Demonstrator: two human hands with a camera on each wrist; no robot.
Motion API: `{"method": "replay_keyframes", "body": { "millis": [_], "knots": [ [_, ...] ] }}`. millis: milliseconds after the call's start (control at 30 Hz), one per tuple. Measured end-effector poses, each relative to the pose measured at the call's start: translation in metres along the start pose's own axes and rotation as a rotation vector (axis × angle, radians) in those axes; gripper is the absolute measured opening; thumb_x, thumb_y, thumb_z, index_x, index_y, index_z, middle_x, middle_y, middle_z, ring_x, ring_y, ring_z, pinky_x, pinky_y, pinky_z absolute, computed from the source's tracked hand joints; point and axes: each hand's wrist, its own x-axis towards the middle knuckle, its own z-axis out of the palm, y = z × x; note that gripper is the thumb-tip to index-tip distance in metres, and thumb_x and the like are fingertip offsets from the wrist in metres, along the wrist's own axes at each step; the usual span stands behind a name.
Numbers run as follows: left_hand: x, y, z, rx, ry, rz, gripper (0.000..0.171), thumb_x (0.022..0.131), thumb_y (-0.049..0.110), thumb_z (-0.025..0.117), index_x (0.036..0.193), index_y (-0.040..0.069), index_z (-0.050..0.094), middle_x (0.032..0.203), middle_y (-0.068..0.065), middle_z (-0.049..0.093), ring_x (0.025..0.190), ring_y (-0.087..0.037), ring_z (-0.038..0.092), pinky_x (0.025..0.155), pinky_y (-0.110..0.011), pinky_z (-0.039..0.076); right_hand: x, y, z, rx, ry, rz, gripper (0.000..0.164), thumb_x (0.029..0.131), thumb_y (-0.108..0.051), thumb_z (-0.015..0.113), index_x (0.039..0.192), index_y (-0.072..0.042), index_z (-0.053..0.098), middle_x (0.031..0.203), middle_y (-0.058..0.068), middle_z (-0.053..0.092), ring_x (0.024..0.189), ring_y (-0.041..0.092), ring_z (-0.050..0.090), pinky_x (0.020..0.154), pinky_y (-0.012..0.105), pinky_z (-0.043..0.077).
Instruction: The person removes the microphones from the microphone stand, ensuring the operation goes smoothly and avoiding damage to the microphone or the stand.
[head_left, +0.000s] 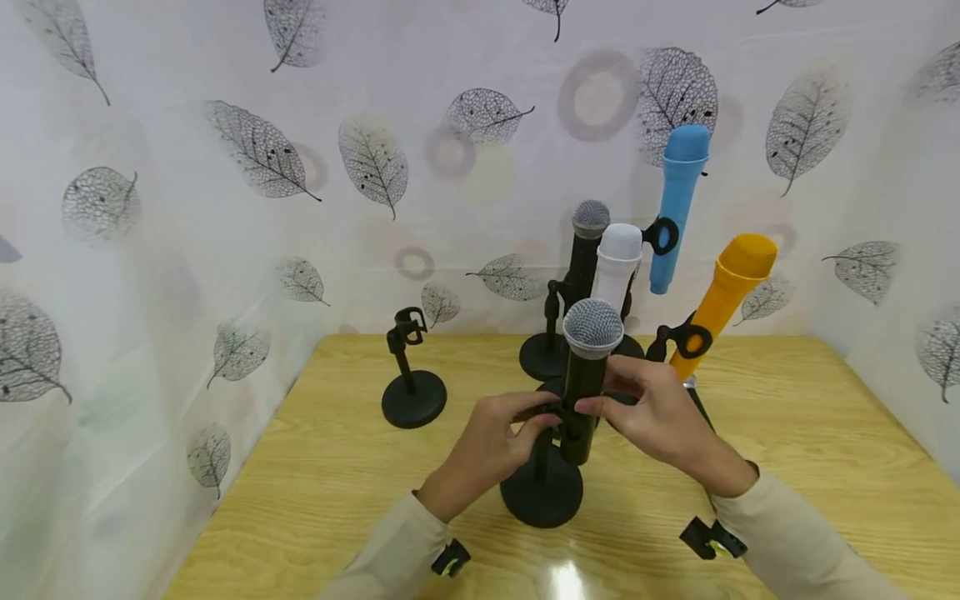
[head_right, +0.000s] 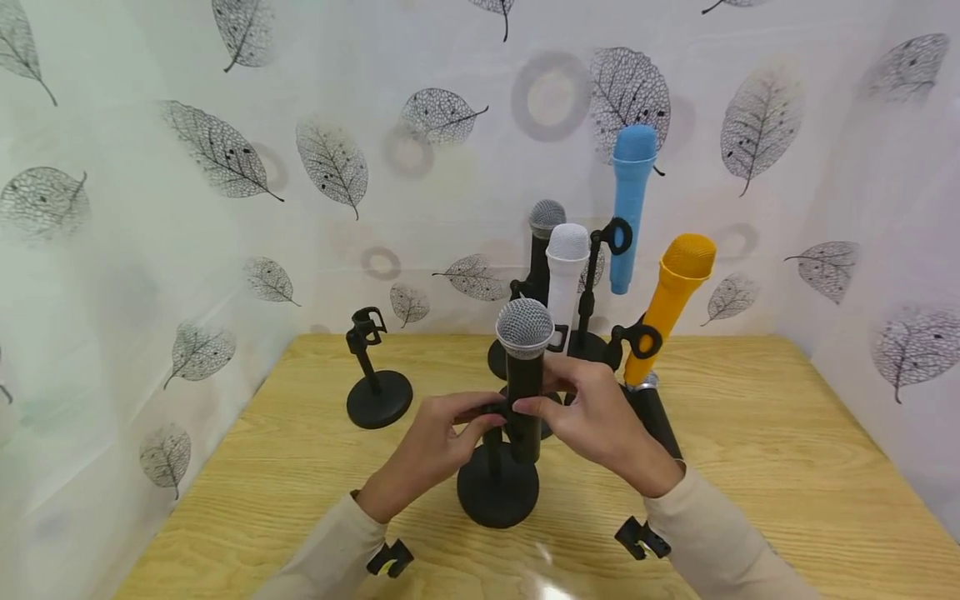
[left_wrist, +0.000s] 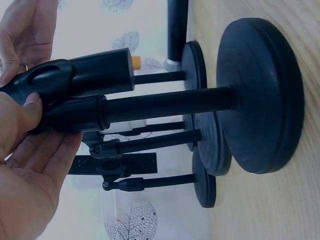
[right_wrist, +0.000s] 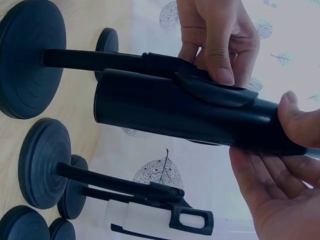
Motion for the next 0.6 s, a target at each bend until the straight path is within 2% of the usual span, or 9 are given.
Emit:
{"method": "replay_keyframes", "body": {
  "millis": [367,467,600],
  "knots": [
    [0.0031,0.0022,0.0019,0.024,-0.001,0.003,0.023,0.098,0.011,0.068,0.119,0.004,0.073,0.114,-0.006,0.074,0.101,-0.009,0.070,0.085,-0.018,0.056,0.0033,-0.0062,-0.0075,-0.054,0.013,0.055,0.018,0.082,-0.002,0.084,0.088,-0.008,0.068,0.076,-0.008,0.066,0.084,0.013,0.074,0.076,0.021,0.059],
    [0.0020,0.0017,0.0025,-0.026,0.003,-0.026,0.023,0.097,0.011,0.069,0.119,0.005,0.073,0.114,-0.006,0.073,0.102,-0.010,0.070,0.085,-0.019,0.056,0.0017,-0.0050,-0.0086,-0.010,-0.011,0.091,0.019,0.083,-0.003,0.083,0.098,-0.005,0.071,0.085,-0.004,0.072,0.088,0.014,0.074,0.080,0.023,0.059],
    [0.0010,-0.0005,0.0051,-0.114,0.019,-0.061,0.022,0.096,0.012,0.070,0.117,0.007,0.073,0.112,-0.006,0.074,0.100,-0.010,0.071,0.085,-0.023,0.057,-0.0043,0.0009,-0.0079,0.049,-0.054,0.143,0.034,0.084,-0.004,0.083,0.116,-0.002,0.070,0.103,0.003,0.075,0.094,0.015,0.073,0.085,0.028,0.059]
  ]
}}
